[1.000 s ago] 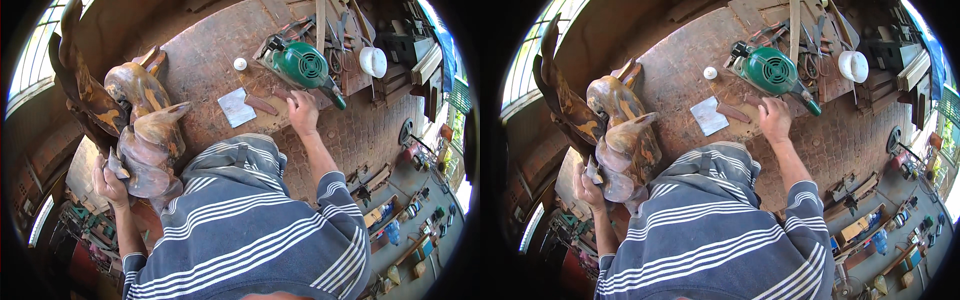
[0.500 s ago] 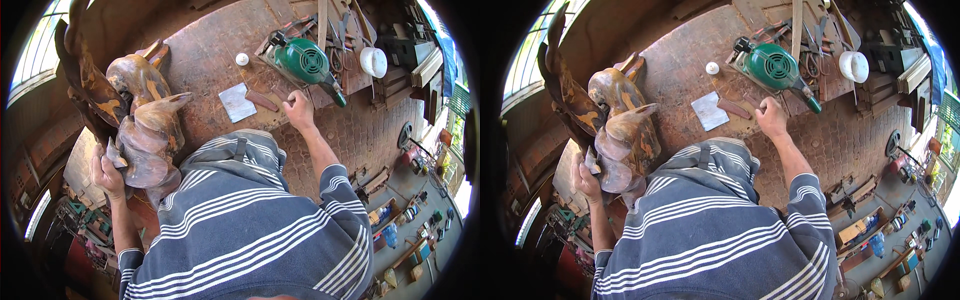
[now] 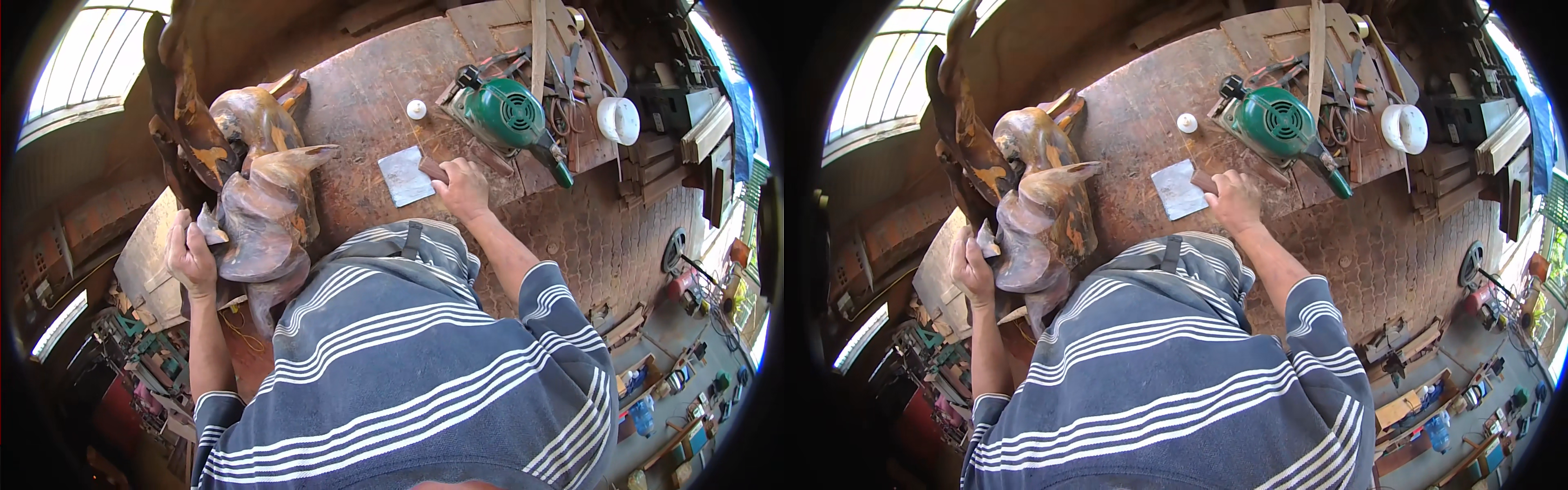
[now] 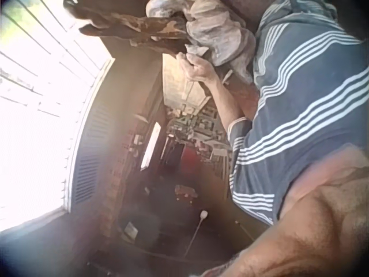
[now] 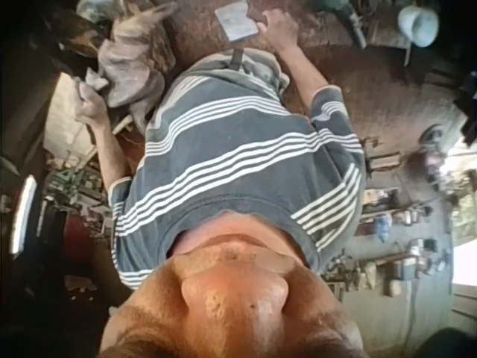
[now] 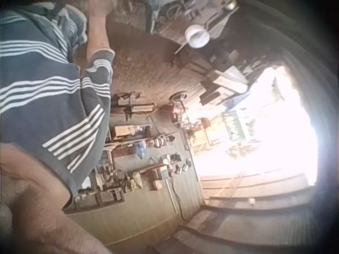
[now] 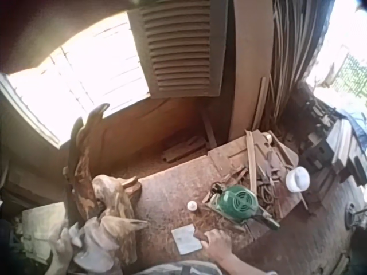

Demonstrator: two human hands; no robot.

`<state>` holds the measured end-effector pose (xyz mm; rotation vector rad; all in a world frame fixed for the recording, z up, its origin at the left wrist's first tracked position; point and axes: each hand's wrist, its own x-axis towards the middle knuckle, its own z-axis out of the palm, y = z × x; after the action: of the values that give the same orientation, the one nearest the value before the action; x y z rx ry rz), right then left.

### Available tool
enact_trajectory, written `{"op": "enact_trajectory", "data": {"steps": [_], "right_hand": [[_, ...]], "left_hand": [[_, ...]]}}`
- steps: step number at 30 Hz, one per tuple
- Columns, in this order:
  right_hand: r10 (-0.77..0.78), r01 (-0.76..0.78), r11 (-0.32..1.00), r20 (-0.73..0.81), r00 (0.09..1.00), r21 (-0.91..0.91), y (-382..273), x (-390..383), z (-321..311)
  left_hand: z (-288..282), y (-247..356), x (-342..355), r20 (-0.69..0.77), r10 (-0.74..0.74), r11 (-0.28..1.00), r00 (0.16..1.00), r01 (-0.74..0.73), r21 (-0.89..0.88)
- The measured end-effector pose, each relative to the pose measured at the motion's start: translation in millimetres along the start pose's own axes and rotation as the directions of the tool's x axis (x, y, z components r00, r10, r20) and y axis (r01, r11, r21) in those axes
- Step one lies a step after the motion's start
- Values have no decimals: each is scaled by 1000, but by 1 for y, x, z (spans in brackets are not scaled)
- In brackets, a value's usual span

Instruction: Applying glue to cracks and then sanding the surface of a wood carving.

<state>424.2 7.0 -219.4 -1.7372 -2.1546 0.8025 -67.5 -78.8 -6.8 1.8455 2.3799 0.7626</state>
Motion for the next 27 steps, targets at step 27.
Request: {"op": "enact_trajectory", "data": {"steps": [27], "right_hand": [[-134, -264, 488, 371, 919, 832, -168, 124, -52]], "left_hand": [[-7, 12, 8, 67, 41, 999, 997, -42, 27]]}}
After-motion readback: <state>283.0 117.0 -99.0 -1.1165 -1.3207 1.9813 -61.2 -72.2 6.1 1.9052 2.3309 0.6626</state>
